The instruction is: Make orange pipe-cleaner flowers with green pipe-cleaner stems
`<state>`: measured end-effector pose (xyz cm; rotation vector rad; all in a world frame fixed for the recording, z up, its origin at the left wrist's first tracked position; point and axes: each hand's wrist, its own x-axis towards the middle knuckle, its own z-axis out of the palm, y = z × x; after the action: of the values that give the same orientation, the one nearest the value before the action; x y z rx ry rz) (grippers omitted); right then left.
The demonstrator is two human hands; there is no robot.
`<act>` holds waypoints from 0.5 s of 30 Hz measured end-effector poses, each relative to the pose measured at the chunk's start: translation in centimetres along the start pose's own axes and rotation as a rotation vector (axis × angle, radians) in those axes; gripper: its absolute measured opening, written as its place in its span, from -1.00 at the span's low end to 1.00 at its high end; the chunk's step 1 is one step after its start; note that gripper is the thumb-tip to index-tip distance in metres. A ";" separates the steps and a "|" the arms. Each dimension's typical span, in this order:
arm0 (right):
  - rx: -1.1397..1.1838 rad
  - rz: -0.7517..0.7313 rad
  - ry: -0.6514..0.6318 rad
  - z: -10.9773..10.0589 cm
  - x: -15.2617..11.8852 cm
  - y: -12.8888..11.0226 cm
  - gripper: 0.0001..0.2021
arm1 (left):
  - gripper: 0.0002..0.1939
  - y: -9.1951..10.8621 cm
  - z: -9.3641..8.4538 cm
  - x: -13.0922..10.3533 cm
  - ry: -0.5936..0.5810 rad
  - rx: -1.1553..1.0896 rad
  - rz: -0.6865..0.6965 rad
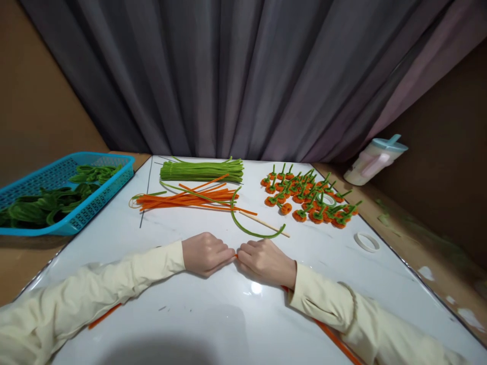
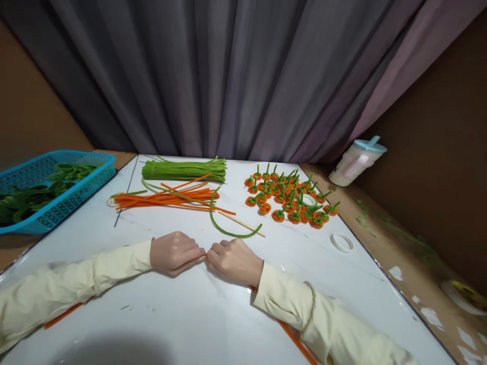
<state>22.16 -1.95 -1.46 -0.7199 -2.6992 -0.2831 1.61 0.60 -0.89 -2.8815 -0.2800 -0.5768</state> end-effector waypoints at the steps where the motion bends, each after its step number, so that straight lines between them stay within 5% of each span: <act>1: 0.012 0.003 -0.004 -0.1 0.0 0.0 -0.73 | -0.79 0.0 -0.1 0.1 0.003 -0.008 0.000; 9: 0.159 0.084 -0.061 -0.5 0.1 0.1 -0.74 | -0.80 0.0 -0.3 0.6 -0.068 -0.139 -0.113; 15: 0.153 0.050 0.165 2.2 -0.2 0.7 -0.68 | -0.82 -0.5 -0.4 1.0 -0.137 -0.270 -0.197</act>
<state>22.10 -0.83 -3.50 -0.6867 -2.5108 -0.1158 2.21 1.15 -0.02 -3.1846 -0.5506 -0.4815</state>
